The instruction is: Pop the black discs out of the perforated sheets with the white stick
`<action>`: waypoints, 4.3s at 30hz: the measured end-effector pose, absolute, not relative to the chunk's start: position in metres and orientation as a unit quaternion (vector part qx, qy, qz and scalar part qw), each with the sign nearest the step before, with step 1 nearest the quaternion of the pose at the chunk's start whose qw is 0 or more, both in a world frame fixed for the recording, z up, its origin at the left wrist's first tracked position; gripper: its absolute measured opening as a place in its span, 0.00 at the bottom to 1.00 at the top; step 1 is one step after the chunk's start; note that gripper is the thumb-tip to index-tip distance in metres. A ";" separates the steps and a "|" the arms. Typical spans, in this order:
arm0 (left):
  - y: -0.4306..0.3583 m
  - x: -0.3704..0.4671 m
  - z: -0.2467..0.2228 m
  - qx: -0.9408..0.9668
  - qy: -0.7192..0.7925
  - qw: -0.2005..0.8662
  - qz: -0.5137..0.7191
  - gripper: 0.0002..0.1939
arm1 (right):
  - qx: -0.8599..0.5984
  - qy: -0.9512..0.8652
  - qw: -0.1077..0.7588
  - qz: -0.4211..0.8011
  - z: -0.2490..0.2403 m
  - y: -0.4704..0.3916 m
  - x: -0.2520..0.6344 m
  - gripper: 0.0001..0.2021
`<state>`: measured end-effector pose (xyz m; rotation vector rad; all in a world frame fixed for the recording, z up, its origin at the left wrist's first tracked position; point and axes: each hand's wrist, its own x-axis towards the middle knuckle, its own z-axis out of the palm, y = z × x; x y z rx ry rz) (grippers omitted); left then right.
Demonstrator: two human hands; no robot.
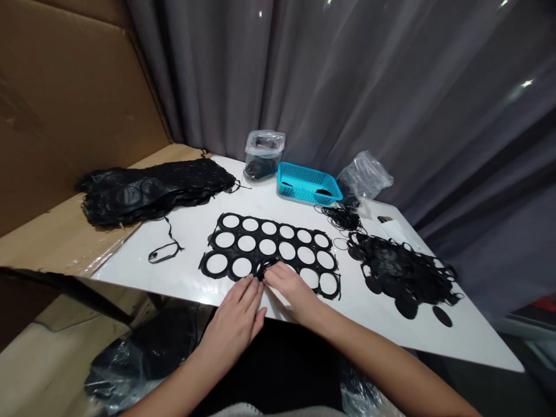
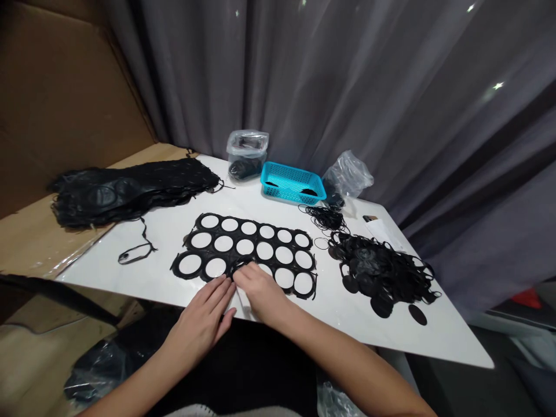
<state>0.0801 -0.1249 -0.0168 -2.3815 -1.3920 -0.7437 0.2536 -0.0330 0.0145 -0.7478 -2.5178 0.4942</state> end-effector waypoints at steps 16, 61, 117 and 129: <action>-0.068 0.054 0.034 -0.694 -0.502 -0.267 -0.442 0.18 | -0.382 -0.616 0.296 0.622 0.056 0.006 0.246 0.17; -0.140 0.031 -0.024 -0.797 -0.533 0.116 -0.259 0.19 | -0.274 -0.893 0.231 0.272 0.020 -0.043 0.203 0.10; -0.149 0.002 -0.020 -0.773 -0.555 0.136 -0.276 0.17 | -0.434 -0.811 0.330 0.214 0.057 0.073 0.178 0.09; -0.080 0.028 0.098 -0.715 -0.350 -0.443 -0.412 0.42 | -0.283 -0.612 0.158 0.721 0.138 -0.008 0.239 0.18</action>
